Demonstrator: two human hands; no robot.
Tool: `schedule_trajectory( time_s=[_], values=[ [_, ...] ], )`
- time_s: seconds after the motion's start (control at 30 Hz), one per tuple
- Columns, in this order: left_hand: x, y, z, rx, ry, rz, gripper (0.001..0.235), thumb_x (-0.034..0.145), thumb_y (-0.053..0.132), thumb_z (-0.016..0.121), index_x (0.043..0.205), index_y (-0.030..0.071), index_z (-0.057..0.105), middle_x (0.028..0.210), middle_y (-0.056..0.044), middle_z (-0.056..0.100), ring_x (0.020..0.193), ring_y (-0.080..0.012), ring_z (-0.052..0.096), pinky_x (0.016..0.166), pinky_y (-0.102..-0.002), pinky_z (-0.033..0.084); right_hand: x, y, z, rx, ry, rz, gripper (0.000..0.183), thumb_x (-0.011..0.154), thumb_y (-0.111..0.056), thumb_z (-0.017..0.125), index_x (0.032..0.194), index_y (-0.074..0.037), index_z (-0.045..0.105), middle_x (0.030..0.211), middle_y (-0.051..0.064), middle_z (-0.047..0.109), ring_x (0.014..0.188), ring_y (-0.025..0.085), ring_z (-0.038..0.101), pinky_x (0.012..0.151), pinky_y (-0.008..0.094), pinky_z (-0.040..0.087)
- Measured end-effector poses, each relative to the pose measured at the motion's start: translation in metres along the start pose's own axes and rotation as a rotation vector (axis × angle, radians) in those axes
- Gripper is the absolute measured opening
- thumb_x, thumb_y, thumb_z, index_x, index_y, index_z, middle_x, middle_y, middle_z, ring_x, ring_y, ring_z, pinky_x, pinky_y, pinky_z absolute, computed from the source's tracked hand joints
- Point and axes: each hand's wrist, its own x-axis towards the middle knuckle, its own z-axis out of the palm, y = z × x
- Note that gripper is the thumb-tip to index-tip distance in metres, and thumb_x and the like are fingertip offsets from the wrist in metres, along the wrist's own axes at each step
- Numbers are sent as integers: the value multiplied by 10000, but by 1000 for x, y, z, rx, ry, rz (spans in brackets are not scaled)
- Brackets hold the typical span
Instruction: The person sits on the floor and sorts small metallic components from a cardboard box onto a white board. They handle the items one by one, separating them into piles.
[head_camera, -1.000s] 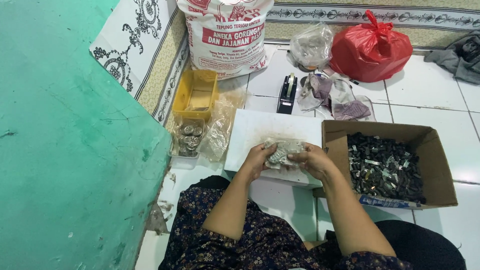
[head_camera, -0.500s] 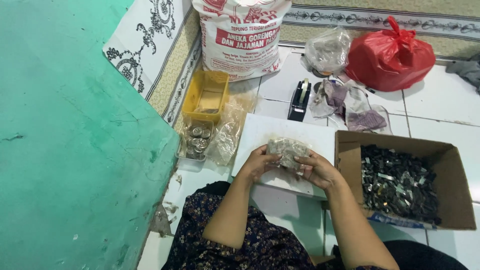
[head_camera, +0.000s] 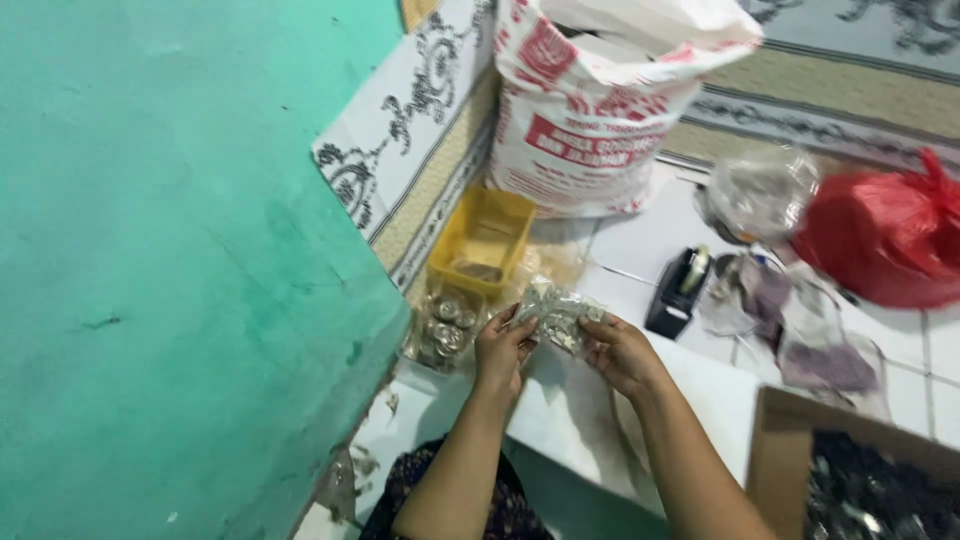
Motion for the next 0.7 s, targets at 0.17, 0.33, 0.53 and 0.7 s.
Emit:
schedule_trajectory(
  time_s=[0.17,0.33,0.53,0.7],
  values=[
    [88,43,-17,168,69,178,574,801,18,858,1318,-27,613,1118,-129,655,939,-219,697,736,-293,573,77,-21,74,-129,12,-78,295,908,-11,724,1172,50,607,803,21,524,650,94,557,615,260,556],
    [194,68,-46,678,260,348,447,705,168,937,1122,131,777,1001,-56,757,902,-207,753,670,-290,605,105,-45,149,-300,47,-208,621,835,17,805,1381,70,515,843,138,560,711,213,657,653,352,604],
    [211,89,-44,1280,225,489,440,849,85,747,1267,49,613,1047,-224,712,996,-403,731,761,-494,632,169,-23,175,-797,114,-305,557,802,-29,816,1331,-67,647,967,286,674,806,332,740,653,398,664],
    [259,60,-64,1727,156,526,368,880,59,643,1240,51,566,1039,-193,686,959,-390,740,725,-525,623,263,28,149,-1577,-24,-283,523,796,-170,790,1289,-29,684,1070,285,704,1079,437,703,894,559,589]
  ],
)
